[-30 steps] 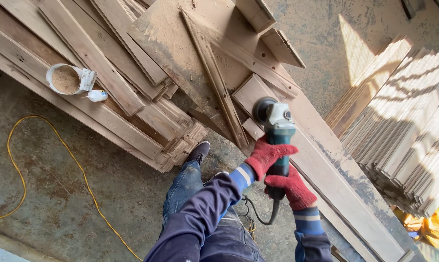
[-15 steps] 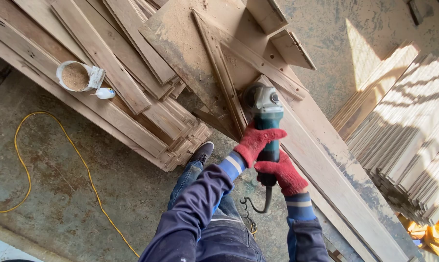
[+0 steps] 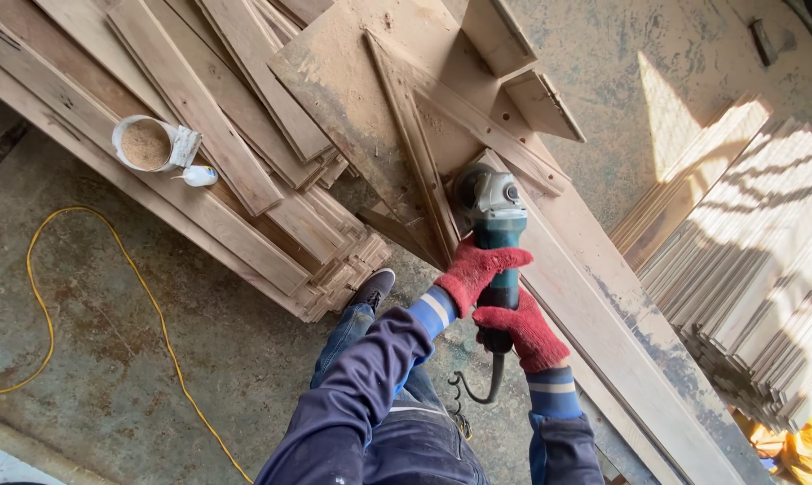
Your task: The person is using a handheld angle grinder with a sanding disc to smooth long wooden planks on a workbench.
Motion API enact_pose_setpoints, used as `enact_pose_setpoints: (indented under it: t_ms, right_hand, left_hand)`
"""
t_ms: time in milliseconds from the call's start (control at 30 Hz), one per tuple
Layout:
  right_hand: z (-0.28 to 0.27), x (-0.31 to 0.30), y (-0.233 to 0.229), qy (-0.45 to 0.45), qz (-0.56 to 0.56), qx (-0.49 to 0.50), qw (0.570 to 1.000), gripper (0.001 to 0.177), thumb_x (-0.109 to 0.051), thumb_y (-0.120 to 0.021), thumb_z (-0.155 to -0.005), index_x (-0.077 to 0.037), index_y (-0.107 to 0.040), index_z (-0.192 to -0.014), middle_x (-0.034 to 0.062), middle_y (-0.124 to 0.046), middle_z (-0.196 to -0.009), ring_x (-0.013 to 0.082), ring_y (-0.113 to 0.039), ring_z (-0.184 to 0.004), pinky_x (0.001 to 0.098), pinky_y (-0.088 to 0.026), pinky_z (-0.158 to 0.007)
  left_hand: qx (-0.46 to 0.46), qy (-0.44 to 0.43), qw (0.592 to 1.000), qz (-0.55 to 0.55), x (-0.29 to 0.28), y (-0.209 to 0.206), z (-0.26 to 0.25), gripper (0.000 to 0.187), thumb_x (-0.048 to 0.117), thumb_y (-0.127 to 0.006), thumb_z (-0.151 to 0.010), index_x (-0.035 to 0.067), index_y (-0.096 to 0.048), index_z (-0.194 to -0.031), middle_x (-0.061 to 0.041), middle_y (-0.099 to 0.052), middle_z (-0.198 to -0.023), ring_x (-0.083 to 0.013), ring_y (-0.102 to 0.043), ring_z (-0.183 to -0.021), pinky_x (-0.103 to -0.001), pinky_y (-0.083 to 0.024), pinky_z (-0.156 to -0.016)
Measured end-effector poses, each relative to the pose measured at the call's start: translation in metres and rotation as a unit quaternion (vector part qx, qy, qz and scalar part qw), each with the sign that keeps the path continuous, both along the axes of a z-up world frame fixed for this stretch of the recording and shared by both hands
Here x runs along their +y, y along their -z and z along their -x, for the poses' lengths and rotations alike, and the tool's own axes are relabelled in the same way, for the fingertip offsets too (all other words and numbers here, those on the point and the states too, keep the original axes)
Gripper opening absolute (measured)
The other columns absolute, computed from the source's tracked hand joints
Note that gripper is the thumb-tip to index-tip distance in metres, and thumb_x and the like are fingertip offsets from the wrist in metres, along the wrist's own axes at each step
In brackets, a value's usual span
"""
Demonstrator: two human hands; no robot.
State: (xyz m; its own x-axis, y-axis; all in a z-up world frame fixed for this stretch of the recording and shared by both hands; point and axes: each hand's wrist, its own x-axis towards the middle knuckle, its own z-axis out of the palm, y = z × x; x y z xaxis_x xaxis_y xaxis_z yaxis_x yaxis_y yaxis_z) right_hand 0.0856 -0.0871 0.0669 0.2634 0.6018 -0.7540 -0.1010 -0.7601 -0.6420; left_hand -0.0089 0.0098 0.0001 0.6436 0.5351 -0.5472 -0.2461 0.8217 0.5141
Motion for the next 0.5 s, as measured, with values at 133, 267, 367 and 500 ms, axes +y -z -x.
enact_pose_setpoints:
  t_ms: [133, 267, 367, 500]
  right_hand:
    - [-0.016, -0.036, -0.001, 0.021, 0.014, -0.008, 1.000, 0.031, -0.005, -0.087, -0.056, 0.006, -0.069, -0.078, 0.0261, -0.063, -0.053, 0.0405, -0.068, -0.044, 0.0499, -0.057, -0.040]
    - [-0.057, -0.108, 0.018, 0.070, 0.056, 0.069, 0.994, 0.045, -0.004, -0.078, -0.072, 0.010, -0.062, -0.111, 0.0270, -0.070, -0.076, 0.0369, -0.070, -0.061, 0.0433, -0.060, -0.055]
    - [-0.069, -0.151, 0.018, 0.122, 0.047, 0.047, 0.990, 0.035, -0.001, -0.073, -0.073, 0.015, -0.065, -0.104, 0.0300, -0.069, -0.069, 0.0404, -0.069, -0.058, 0.0453, -0.057, -0.053]
    - [-0.080, -0.193, 0.026, 0.207, 0.040, 0.045, 0.977, 0.034, 0.002, -0.069, -0.074, 0.017, -0.063, -0.104, 0.0338, -0.066, -0.070, 0.0440, -0.064, -0.056, 0.0492, -0.053, -0.049]
  left_hand:
    - [0.127, 0.029, 0.992, -0.006, -0.062, 0.068, -0.068, 0.061, 0.050, -0.100, -0.047, 0.037, -0.075, -0.101, 0.009, -0.073, -0.069, -0.0142, -0.072, -0.054, -0.021, -0.059, -0.054]
    - [0.053, 0.106, 0.993, 0.021, -0.079, -0.005, -0.060, 0.065, 0.026, -0.084, -0.059, 0.008, -0.062, -0.118, -0.007, -0.069, -0.101, -0.0213, -0.068, -0.086, -0.036, -0.061, -0.085]
    - [0.056, 0.172, 0.983, 0.023, -0.107, -0.011, -0.086, 0.068, 0.028, -0.084, -0.057, 0.008, -0.062, -0.119, -0.006, -0.070, -0.106, -0.0192, -0.067, -0.091, -0.031, -0.058, -0.090]
    - [0.062, 0.244, 0.968, -0.003, -0.130, -0.016, -0.107, 0.064, 0.031, -0.082, -0.059, 0.004, -0.065, -0.115, -0.010, -0.071, -0.103, -0.0207, -0.067, -0.088, -0.032, -0.058, -0.086]
